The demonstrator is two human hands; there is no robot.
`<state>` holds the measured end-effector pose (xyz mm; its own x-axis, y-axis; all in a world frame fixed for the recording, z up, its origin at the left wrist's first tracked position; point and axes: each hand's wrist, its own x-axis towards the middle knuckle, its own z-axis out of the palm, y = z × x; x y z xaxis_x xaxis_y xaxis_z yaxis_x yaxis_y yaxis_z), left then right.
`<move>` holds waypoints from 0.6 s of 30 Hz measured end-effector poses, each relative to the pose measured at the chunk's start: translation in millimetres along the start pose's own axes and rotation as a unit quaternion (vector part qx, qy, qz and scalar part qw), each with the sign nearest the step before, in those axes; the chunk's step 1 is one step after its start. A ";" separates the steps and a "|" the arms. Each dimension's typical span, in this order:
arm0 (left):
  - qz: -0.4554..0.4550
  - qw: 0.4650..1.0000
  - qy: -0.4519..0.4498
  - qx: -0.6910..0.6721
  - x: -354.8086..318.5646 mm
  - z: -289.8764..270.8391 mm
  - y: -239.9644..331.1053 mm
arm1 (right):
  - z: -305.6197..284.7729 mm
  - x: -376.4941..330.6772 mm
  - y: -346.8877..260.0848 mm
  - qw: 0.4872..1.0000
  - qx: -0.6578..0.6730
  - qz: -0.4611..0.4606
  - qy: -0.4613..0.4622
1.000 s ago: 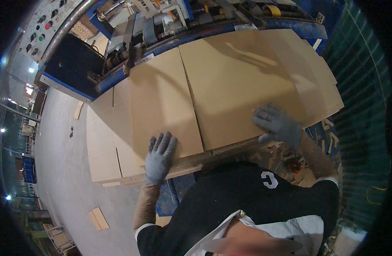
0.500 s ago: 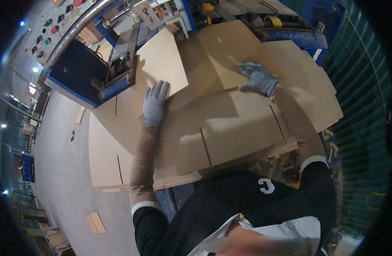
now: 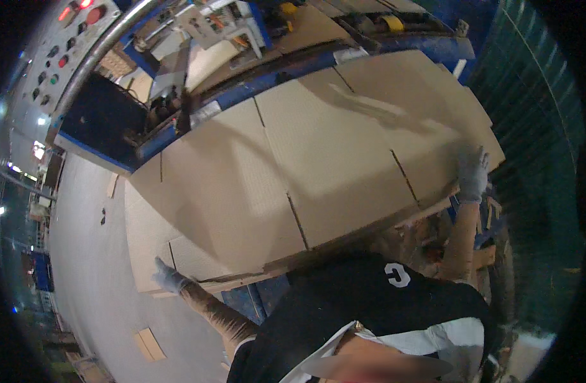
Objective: The person repeatedly picks up flat cardboard sheets from a nearby stack and places them onto a machine table, aligning each sheet by hand. The person continues this process throughout the clip, building a growing stack on the table.
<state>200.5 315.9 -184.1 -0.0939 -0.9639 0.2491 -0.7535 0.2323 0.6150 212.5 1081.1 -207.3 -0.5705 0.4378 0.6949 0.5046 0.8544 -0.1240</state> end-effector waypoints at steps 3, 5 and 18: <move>0.029 0.997 -0.026 -0.071 25.9 10.6 -23.6 | 26.7 -13.5 46.0 0.988 -0.068 -0.072 -0.119; 0.032 0.997 0.005 -0.066 32.0 16.5 -27.0 | 40.3 -12.6 53.1 0.987 -0.030 -0.046 -0.149; -0.026 0.783 -0.055 -0.619 66.4 -47.3 -38.5 | -7.1 38.9 -2.8 0.751 0.581 0.271 0.158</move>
<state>254.1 249.1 -155.8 -0.1913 -0.9657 0.1758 0.4445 0.0745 0.8927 193.5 1093.8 -174.9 -0.2101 0.8781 0.4298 -0.4027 0.3229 -0.8565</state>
